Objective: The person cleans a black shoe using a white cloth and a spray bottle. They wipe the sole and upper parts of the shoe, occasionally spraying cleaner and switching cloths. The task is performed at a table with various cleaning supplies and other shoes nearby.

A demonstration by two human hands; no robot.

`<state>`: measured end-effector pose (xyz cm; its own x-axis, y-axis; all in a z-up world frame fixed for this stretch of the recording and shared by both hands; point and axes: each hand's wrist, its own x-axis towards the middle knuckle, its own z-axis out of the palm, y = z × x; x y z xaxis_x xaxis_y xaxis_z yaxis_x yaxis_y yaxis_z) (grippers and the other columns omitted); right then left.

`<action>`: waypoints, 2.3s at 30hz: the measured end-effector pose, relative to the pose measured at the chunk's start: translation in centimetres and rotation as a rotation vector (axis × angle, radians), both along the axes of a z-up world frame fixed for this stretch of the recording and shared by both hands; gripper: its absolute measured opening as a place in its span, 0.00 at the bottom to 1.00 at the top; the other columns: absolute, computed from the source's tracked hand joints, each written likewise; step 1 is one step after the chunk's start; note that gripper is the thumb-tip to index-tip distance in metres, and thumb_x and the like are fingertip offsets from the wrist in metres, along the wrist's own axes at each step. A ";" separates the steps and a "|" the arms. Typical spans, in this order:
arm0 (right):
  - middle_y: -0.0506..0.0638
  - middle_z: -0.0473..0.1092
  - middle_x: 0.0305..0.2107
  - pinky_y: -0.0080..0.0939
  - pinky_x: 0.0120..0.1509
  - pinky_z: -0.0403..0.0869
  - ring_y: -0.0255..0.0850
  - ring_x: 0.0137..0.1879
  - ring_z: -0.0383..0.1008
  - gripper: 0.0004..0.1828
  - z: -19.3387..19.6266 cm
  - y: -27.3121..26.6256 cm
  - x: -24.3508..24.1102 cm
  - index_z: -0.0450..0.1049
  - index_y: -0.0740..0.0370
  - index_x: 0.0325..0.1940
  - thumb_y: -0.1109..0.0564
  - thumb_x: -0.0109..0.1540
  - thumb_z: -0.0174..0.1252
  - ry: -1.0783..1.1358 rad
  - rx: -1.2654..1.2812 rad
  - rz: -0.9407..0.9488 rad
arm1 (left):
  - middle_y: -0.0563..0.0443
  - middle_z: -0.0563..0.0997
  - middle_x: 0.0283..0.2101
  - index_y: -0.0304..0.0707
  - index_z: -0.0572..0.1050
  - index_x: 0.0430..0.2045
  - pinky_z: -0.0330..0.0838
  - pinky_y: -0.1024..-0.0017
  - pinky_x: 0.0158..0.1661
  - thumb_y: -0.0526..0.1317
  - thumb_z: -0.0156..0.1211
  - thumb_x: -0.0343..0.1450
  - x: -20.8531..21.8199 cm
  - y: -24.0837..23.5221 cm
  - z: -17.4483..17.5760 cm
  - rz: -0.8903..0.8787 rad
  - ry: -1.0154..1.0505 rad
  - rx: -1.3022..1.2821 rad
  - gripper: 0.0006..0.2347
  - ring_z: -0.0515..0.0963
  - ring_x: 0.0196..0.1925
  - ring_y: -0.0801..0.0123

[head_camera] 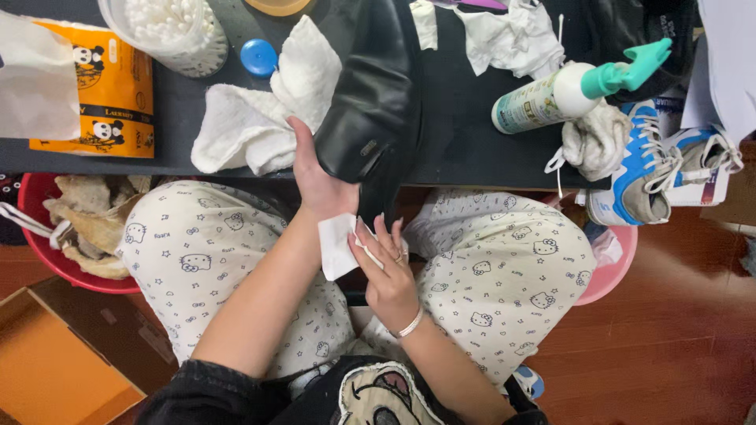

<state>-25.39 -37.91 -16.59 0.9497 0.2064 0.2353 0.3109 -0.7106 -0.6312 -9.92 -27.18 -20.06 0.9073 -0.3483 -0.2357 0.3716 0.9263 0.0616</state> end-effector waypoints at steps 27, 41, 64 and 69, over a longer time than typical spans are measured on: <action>0.53 0.78 0.46 0.42 0.57 0.83 0.40 0.55 0.80 0.18 -2.5 -4.5 -0.9 0.75 0.64 0.52 0.49 0.69 0.49 -0.349 0.156 -0.416 | 0.34 0.79 0.57 0.24 0.70 0.59 0.73 0.51 0.61 0.57 0.44 0.80 1.0 3.1 2.7 -0.186 0.099 0.048 0.28 0.80 0.57 0.47; 0.57 0.70 0.52 0.49 0.55 0.78 0.51 0.53 0.76 0.14 11.6 -11.4 4.1 0.76 0.63 0.55 0.66 0.65 0.56 -0.310 1.031 -0.626 | 0.42 0.81 0.52 0.37 0.72 0.57 0.72 0.61 0.59 0.47 0.56 0.74 -3.6 2.1 8.2 -0.436 -0.890 1.506 0.20 0.79 0.55 0.57; 0.60 0.67 0.67 0.76 0.81 0.29 0.58 0.81 0.52 0.23 1.8 -4.2 11.4 0.72 0.69 0.67 0.69 0.67 0.49 -0.301 -0.273 -0.224 | 0.43 0.79 0.57 0.38 0.72 0.57 0.71 0.61 0.59 0.46 0.46 0.78 -2.5 -2.9 -4.0 -0.222 -0.879 1.652 0.17 0.78 0.59 0.59; 0.53 0.68 0.66 0.78 0.82 0.30 0.58 0.81 0.48 0.24 2.1 -1.6 10.6 0.74 0.60 0.64 0.70 0.65 0.50 -0.220 -0.271 -0.126 | 0.40 0.79 0.56 0.40 0.73 0.55 0.71 0.61 0.57 0.47 0.47 0.75 -1.7 -3.6 -4.5 -0.263 -0.911 1.796 0.18 0.79 0.58 0.57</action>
